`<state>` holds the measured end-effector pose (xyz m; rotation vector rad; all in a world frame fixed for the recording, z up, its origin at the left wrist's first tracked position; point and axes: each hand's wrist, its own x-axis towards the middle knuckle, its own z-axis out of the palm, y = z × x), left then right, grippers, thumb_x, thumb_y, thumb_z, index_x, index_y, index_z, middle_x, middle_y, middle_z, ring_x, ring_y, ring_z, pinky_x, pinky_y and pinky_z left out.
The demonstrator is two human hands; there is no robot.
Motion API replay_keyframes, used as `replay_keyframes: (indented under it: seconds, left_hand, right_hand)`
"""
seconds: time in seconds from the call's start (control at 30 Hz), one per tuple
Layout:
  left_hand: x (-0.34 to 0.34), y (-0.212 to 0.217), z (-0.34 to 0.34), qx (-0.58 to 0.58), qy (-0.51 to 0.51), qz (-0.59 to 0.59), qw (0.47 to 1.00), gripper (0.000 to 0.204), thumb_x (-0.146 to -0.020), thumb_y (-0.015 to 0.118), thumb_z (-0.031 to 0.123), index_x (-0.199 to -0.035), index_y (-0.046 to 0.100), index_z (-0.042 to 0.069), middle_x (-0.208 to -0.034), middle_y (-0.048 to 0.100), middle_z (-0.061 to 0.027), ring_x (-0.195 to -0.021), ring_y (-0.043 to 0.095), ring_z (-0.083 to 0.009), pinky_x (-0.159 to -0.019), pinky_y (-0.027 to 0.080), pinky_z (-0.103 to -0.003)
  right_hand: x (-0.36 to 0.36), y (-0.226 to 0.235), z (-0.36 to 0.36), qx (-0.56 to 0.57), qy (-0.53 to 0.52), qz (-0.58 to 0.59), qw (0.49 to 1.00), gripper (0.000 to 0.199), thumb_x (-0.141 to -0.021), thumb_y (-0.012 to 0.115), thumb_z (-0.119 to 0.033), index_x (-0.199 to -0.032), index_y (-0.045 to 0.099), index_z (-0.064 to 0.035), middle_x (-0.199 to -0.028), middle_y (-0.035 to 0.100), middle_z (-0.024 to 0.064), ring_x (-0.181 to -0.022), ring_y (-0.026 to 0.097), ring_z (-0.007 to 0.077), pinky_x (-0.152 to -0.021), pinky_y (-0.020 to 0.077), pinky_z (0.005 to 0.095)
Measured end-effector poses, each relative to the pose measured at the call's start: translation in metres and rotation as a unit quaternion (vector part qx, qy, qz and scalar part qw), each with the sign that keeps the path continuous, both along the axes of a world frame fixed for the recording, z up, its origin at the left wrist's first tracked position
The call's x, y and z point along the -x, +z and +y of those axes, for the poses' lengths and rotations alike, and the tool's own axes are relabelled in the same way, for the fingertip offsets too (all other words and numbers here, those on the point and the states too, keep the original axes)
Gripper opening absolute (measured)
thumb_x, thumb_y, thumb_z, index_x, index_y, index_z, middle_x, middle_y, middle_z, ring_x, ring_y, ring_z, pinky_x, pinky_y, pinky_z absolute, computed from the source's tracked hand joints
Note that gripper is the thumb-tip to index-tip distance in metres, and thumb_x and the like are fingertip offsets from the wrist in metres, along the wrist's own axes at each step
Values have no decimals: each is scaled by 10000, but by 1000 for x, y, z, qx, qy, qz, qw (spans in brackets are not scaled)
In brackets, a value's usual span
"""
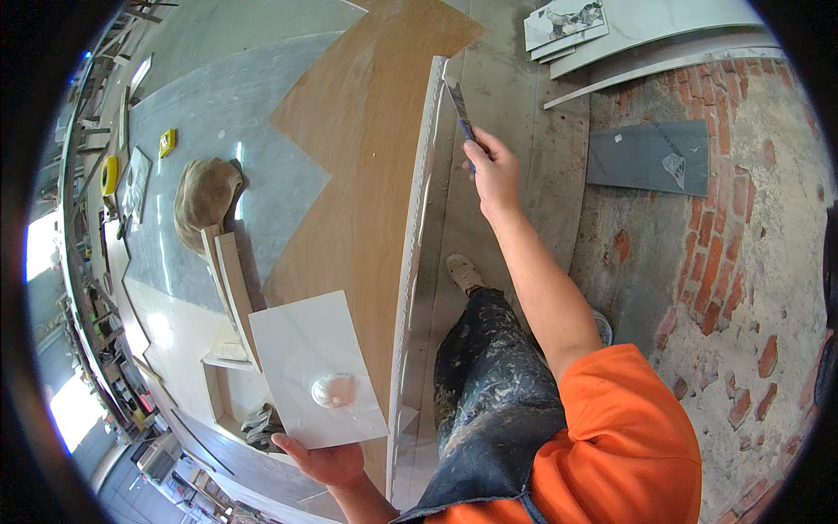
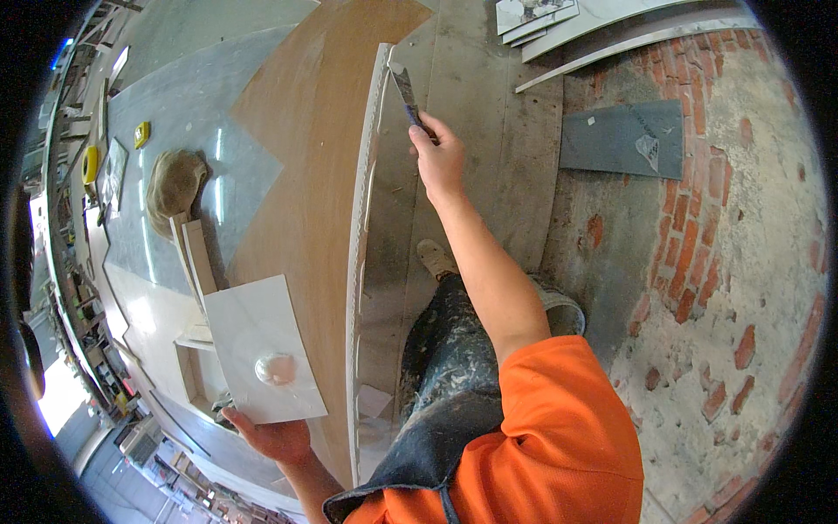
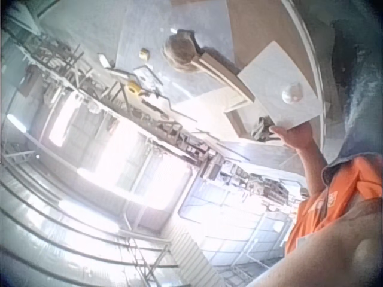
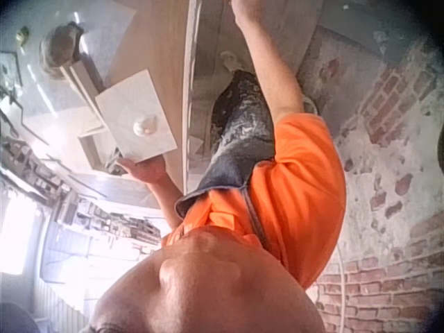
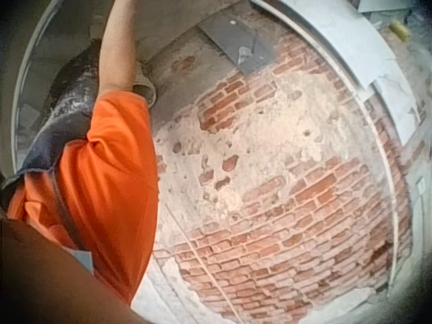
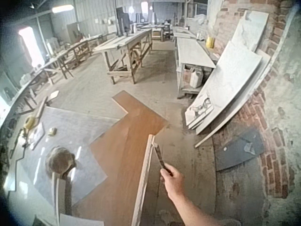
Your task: The person applies a white adhesive to the edges of a wooden board using a putty knife, then presses a thin strip along the edge. They later handle several metal corner pieces and apply adhesive to a long metal strip on a workbench.
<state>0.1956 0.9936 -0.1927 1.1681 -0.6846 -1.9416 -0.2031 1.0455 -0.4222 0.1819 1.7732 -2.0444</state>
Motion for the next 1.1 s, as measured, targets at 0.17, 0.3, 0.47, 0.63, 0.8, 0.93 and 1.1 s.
replay_keyframes:
  seconds: [0.17,0.3,0.47,0.63,0.8,0.93,1.1]
  left_hand:
    - [-11,3,7,-3,8,-9,1000,833,-1007,431,651,-1536,345,14,-1536,426,-134,-1401,405,-321,-1169,323,-491]
    - [-43,5,19,-15,19,56,998,765,-1029,443,590,-1521,363,10,-1512,459,-168,-1380,441,-349,-1175,328,-530]
    - [-94,5,27,-14,-6,167,986,748,-1038,407,595,-1538,360,40,-1557,426,-129,-1419,415,-321,-1174,328,-504]
    - [-158,11,51,13,-6,134,991,745,-1037,395,605,-1508,395,28,-1472,515,-166,-1340,514,-342,-1106,427,-476]
    - [-204,20,63,23,-38,150,988,680,-1044,387,602,-1441,481,58,-1377,589,-91,-1248,582,-261,-1044,477,-426]
    - [-211,15,64,43,-42,134,989,671,-1046,395,589,-1453,469,61,-1400,569,-98,-1272,560,-279,-1059,464,-452]
    - [-185,6,55,14,-6,136,991,701,-1039,418,583,-1520,391,74,-1504,471,-107,-1364,465,-312,-1118,400,-508]
  right_hand:
    - [-5,-20,11,-23,-15,54,998,343,-914,717,-105,-1250,695,-42,-938,690,1,-702,590,74,-598,444,234]
    - [-39,44,37,21,-48,-47,997,419,-905,717,-97,-1304,634,-3,-952,707,67,-679,595,106,-555,454,232]
    - [-144,205,119,2,437,42,898,317,-861,732,-66,-1172,711,-6,-955,706,76,-759,643,130,-663,512,253]
    - [-251,271,136,-7,551,278,787,292,-823,748,-82,-1094,713,20,-915,703,112,-844,668,192,-756,501,279]
    - [-322,281,142,-23,545,339,766,279,-807,742,-32,-1085,728,-9,-907,698,121,-798,674,250,-726,531,314]
    - [-326,289,160,-96,539,394,738,264,-783,745,-28,-1047,745,-14,-882,709,120,-789,689,253,-719,536,321]
    - [-240,234,171,-104,373,192,902,308,-872,718,-108,-1159,705,2,-924,727,99,-700,653,165,-591,507,299]
